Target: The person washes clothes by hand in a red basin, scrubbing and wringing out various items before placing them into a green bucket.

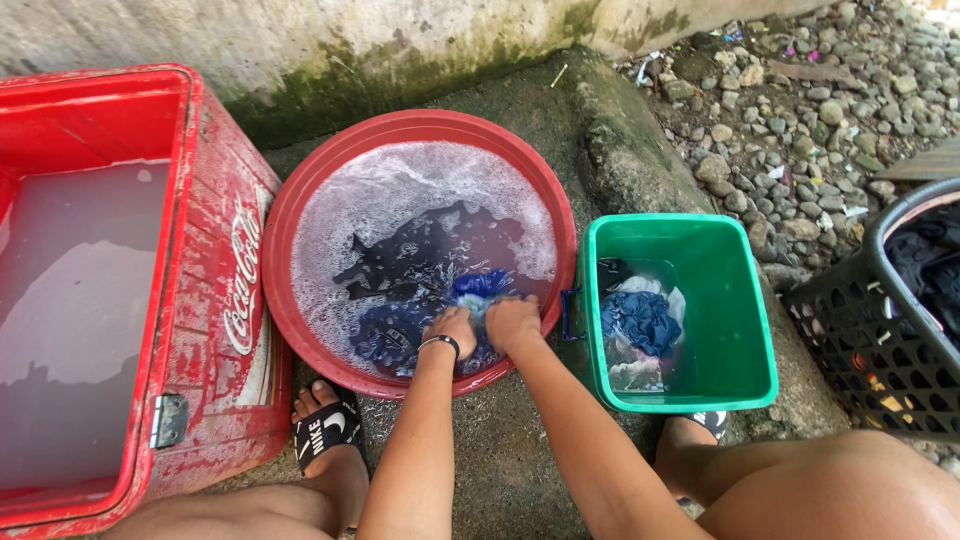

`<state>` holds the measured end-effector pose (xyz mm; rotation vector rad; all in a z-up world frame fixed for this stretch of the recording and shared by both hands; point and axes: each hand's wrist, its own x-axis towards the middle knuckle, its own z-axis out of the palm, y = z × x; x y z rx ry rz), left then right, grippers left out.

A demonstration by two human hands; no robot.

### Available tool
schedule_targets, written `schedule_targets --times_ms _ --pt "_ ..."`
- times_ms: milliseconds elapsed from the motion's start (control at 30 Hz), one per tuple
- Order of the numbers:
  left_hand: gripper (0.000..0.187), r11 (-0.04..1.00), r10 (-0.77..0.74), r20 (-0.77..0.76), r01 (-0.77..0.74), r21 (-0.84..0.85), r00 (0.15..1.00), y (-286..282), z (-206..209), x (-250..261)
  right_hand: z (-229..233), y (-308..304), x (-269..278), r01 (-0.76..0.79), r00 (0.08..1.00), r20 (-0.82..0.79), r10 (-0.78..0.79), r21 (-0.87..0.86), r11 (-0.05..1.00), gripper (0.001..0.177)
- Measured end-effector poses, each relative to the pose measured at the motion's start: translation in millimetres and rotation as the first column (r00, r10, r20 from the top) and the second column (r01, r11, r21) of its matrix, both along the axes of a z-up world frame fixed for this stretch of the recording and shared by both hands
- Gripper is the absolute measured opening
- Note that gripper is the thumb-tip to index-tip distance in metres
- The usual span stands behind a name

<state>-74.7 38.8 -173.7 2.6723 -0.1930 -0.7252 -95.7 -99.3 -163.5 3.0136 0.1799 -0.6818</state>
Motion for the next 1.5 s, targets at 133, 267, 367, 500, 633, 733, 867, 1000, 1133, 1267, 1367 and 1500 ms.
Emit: schedule_targets --times_ms 133,267,367,500,633,733,867,1000,1133,1267,1367,1500 --pt "0.041 0.976 -0.057 -0.252 0.107 0.189 0.966 -5 5 -4 22 9 -5 -0.033 0.993 -0.112 0.032 -0.011 0.999 0.032" --pt "0.043 0.980 -0.064 -0.304 0.116 0.159 0.951 -1 14 9 47 5 -1 0.133 0.987 -0.106 -0.117 0.150 0.980 0.036" --pt "0.057 0.990 -0.050 -0.331 0.091 0.109 0.942 4 37 23 61 2 8 0.308 0.949 -0.051 -0.312 0.371 0.876 0.037" --pt "0.097 0.985 0.055 -0.202 -0.087 -0.149 0.978 5 71 35 81 -7 28 0.051 0.843 0.314 -0.437 0.762 0.645 0.035" --pt "0.059 0.847 0.166 -0.151 -0.220 -0.485 0.974 -5 107 41 123 -17 42 0.097 0.753 -0.049 -0.656 0.995 0.037 0.031" --pt "0.034 0.690 0.261 0.078 -0.130 -0.712 0.962 -15 141 43 150 -31 46 -0.051 0.677 -0.285 -0.679 0.902 -0.429 0.018" --pt "0.032 0.637 0.323 0.256 -0.009 -0.771 0.911 -33 194 26 165 -41 37 0.216 0.502 -0.578 -0.644 0.804 -0.553 0.029" --pt "0.044 0.682 0.276 0.489 0.190 -0.706 0.828 -51 224 0 149 -33 30 0.398 0.588 -0.784 -0.201 0.496 -0.772 0.034" --pt "0.059 0.790 0.181 0.789 0.391 -0.473 0.588 -53 229 -17 119 -30 36 0.333 0.746 -0.660 0.088 0.255 -0.908 0.039" --pt "0.037 0.862 0.245 0.743 0.211 -0.461 0.623 -61 223 -12 128 -22 38 0.258 0.778 -0.627 -0.039 0.375 -0.890 0.037" --pt "0.032 0.839 0.334 0.700 0.141 -0.526 0.631 -57 214 1 143 1 32 0.317 0.610 -0.737 -0.291 0.564 -0.763 0.044" --pt "0.036 0.813 0.402 0.581 0.015 -0.582 0.707 -43 204 12 124 10 31 0.317 0.627 -0.654 -0.424 0.711 -0.628 0.044"
